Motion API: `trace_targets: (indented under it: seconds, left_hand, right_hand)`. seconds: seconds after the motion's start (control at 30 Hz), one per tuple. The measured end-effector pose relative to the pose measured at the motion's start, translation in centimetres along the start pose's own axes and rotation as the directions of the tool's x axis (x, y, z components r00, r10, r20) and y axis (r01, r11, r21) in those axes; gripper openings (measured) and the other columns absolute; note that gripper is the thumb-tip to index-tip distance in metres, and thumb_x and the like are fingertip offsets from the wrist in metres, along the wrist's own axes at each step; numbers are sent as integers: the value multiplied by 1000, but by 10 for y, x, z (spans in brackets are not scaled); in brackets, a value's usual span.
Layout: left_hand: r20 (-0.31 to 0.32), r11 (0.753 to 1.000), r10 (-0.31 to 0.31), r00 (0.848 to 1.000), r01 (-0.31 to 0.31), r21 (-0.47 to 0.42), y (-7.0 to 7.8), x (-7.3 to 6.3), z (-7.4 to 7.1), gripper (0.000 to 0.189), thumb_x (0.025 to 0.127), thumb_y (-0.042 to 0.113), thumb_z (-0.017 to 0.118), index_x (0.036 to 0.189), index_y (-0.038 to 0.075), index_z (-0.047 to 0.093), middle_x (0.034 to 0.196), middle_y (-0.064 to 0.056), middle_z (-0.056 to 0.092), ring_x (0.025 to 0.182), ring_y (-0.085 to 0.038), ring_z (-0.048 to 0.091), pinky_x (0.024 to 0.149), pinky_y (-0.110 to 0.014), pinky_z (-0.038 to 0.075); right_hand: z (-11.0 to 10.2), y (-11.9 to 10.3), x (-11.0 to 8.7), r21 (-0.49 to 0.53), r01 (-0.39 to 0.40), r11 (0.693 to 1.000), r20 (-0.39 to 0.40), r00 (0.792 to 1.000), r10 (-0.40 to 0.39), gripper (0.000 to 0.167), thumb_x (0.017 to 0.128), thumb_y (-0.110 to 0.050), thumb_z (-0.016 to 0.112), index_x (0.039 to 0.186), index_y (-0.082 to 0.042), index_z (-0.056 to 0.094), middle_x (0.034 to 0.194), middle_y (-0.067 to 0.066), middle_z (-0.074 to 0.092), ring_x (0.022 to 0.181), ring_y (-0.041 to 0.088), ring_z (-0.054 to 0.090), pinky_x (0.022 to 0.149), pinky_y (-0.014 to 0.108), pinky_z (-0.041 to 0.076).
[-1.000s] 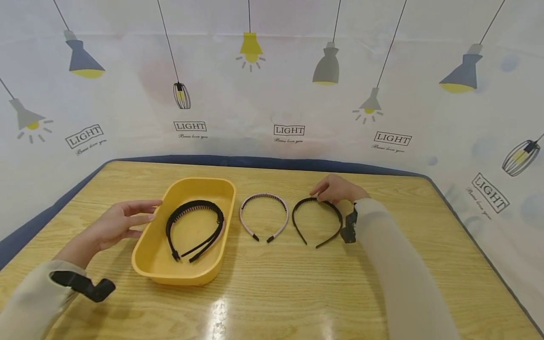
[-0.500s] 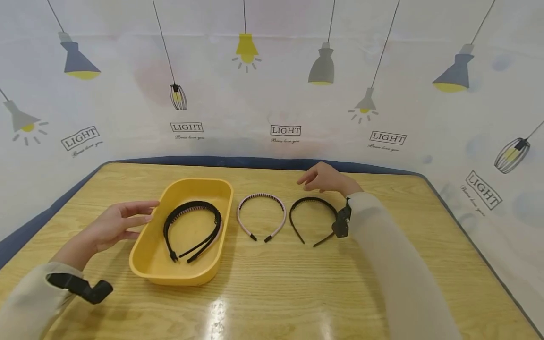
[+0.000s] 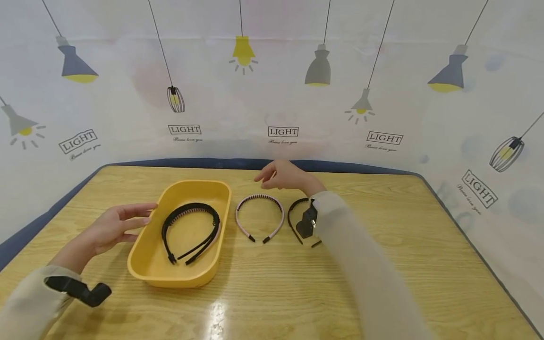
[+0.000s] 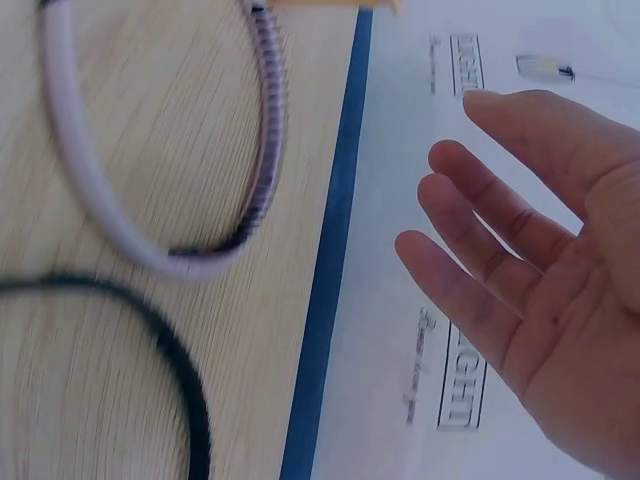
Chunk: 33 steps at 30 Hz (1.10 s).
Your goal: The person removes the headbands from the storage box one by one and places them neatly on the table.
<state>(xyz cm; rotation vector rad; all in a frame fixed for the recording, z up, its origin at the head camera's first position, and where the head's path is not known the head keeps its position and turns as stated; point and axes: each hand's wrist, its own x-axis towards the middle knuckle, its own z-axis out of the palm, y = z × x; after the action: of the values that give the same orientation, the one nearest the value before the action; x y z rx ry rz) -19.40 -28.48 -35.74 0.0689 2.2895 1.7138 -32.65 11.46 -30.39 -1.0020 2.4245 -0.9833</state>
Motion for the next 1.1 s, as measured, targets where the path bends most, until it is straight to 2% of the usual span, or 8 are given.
trace_targets:
  seconds: [0.2,0.47,0.9,1.1]
  left_hand:
    - [0,1000,6,1000,-6,0,0,-1,1,61,89,22,61,139,-1,35,123,-14,46,101,-6,53,77,-35,52]
    - [7,1000,26,1000,-26,0,-1,-2,1,60,90,21,61,139,-2,35,120,-11,47,99,-3,54,75,-34,53]
    - [-2,1000,14,1000,-14,15,0,0,2,60,90,22,61,139,-1,35,124,-15,45,104,-9,52,77,-34,52]
    - [5,1000,18,1000,-18,6,-2,0,1,60,90,22,60,140,-1,34,127,-18,42,108,-14,50,77,-35,52]
  right_hand:
    - [18,-22,21,21,73,997,36,997,-74,26,88,-10,61,113,-5,65,101,12,64,88,21,63,73,40,52]
    - [41,-48,44,-9,147,989,80,986,-145,28,87,-9,63,114,-4,65,101,11,65,88,16,61,74,26,51]
    - [66,-64,63,-7,145,989,117,983,-143,27,86,-10,64,113,-6,66,98,5,66,82,15,60,64,24,50]
    - [71,-63,71,17,126,992,133,983,-127,28,87,-11,64,114,-7,65,102,9,65,82,18,60,65,28,51]
